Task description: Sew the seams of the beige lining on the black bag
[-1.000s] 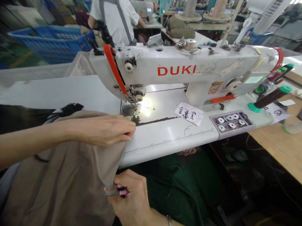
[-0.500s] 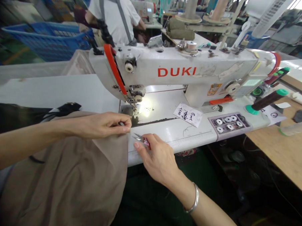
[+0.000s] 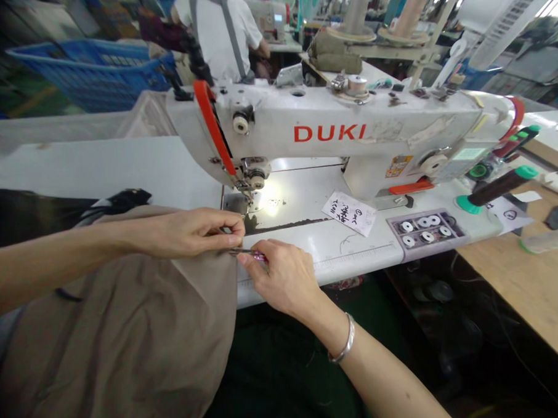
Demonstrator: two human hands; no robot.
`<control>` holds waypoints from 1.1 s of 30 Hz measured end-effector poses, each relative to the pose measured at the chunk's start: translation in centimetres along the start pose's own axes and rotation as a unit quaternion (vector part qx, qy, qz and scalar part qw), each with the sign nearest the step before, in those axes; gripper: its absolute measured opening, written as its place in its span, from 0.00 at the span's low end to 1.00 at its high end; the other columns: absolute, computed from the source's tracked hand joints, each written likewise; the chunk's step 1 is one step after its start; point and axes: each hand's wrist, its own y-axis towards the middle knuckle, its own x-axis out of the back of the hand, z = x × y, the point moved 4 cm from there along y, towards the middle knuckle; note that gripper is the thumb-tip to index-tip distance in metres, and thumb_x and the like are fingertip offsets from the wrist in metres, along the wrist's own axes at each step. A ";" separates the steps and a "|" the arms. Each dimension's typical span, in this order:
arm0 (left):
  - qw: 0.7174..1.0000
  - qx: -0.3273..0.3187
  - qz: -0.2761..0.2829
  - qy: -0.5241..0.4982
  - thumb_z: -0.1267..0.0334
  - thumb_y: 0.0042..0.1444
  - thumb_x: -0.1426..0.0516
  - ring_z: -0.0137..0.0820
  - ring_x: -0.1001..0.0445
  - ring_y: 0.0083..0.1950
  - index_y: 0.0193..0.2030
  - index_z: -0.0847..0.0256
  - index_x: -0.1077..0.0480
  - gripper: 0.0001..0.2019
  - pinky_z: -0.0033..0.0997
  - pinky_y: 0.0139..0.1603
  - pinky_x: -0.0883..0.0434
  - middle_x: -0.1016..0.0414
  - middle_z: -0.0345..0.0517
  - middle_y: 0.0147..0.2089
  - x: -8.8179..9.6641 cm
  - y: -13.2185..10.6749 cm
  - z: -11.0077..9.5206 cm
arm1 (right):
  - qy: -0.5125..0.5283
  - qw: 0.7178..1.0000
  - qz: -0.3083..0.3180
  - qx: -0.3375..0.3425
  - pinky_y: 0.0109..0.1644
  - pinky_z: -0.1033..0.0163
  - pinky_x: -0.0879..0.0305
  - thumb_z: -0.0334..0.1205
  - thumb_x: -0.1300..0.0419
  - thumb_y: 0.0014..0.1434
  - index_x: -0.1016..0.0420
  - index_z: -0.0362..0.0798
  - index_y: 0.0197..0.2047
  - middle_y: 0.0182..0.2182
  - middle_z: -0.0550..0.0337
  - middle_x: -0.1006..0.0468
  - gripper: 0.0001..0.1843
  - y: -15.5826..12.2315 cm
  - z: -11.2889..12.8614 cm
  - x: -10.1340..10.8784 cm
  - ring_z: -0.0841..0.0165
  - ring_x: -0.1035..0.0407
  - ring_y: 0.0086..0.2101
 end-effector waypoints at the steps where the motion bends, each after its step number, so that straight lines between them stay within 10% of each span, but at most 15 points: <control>1: 1.000 -0.001 -0.001 0.000 0.49 0.64 0.48 0.24 0.38 0.31 0.37 0.62 0.30 0.17 0.24 0.32 0.41 0.35 0.38 0.30 0.0 0.0 0.0 | -0.003 1.000 -0.002 -0.002 0.32 0.63 0.57 0.53 0.44 0.70 0.30 0.49 0.32 0.27 0.67 0.29 0.19 0.0 0.0 0.0 0.74 0.42 0.27; 10: 0.999 -0.001 -0.041 0.011 0.50 0.64 0.48 0.25 0.34 0.32 0.38 0.62 0.30 0.17 0.24 0.33 0.39 0.32 0.38 0.32 0.1 0.1 -0.1 | 0.007 1.000 0.003 -0.026 0.31 0.63 0.56 0.53 0.44 0.69 0.30 0.49 0.29 0.22 0.68 0.33 0.21 0.0 -0.5 0.2 0.74 0.44 0.24; 15: 0.950 0.078 -0.280 0.116 0.59 0.71 0.59 0.36 0.29 0.55 0.56 0.61 0.31 0.19 0.33 0.51 0.33 0.26 0.49 0.48 2.0 -4.0 -1.2 | -0.049 0.989 -0.118 -0.070 0.33 0.62 0.48 0.54 0.47 0.71 0.22 0.51 0.47 0.35 0.59 0.22 0.19 0.3 -4.2 3.0 0.68 0.33 0.30; 18: 0.899 0.069 -0.357 0.242 0.55 0.69 0.50 0.44 0.31 0.60 0.60 0.57 0.34 0.18 0.43 0.60 0.34 0.28 0.53 0.55 -2.1 -6.7 -2.4 | -0.154 0.962 -0.211 -0.085 0.35 0.60 0.44 0.48 0.48 0.71 0.25 0.51 0.60 0.43 0.51 0.22 0.20 0.7 -7.1 4.9 0.61 0.29 0.38; 22: 0.918 0.008 -0.266 0.293 0.51 0.65 0.44 0.42 0.28 0.48 0.54 0.58 0.31 0.17 0.43 0.48 0.32 0.26 0.52 0.51 -12.4 -7.3 -2.5 | -0.260 0.934 -0.232 -0.085 0.40 0.56 0.38 0.39 0.50 0.71 0.28 0.48 0.64 0.44 0.46 0.24 0.22 1.5 -9.7 5.6 0.55 0.29 0.42; 25: 0.901 0.042 -0.273 0.334 0.63 0.64 0.44 0.46 0.30 0.53 0.60 0.58 0.33 0.17 0.47 0.51 0.34 0.27 0.55 0.56 -16.4 -7.2 -1.6 | -0.289 0.926 -0.231 -0.069 0.49 0.49 0.35 0.35 0.49 0.70 0.28 0.46 0.63 0.48 0.43 0.25 0.21 1.9 -9.9 5.3 0.50 0.32 0.48; 29: 0.922 0.097 -0.276 0.252 0.72 0.62 0.51 0.45 0.29 0.53 0.58 0.59 0.33 0.19 0.49 0.55 0.33 0.28 0.54 0.56 -15.5 -7.9 -0.7 | -0.220 0.949 -0.223 0.034 0.60 0.46 0.38 0.30 0.46 0.66 0.31 0.44 0.65 0.56 0.43 0.29 0.24 1.6 -7.0 3.7 0.51 0.36 0.55; 33: 0.948 0.167 -0.272 0.002 0.69 0.56 0.48 0.38 0.25 0.51 0.52 0.56 0.32 0.17 0.39 0.54 0.29 0.25 0.47 0.51 -11.7 -10.8 0.3 | -0.053 0.966 -0.080 0.239 0.66 0.52 0.38 0.27 0.45 0.63 0.37 0.47 0.67 0.62 0.48 0.31 0.30 1.4 -2.0 -0.5 0.58 0.37 0.60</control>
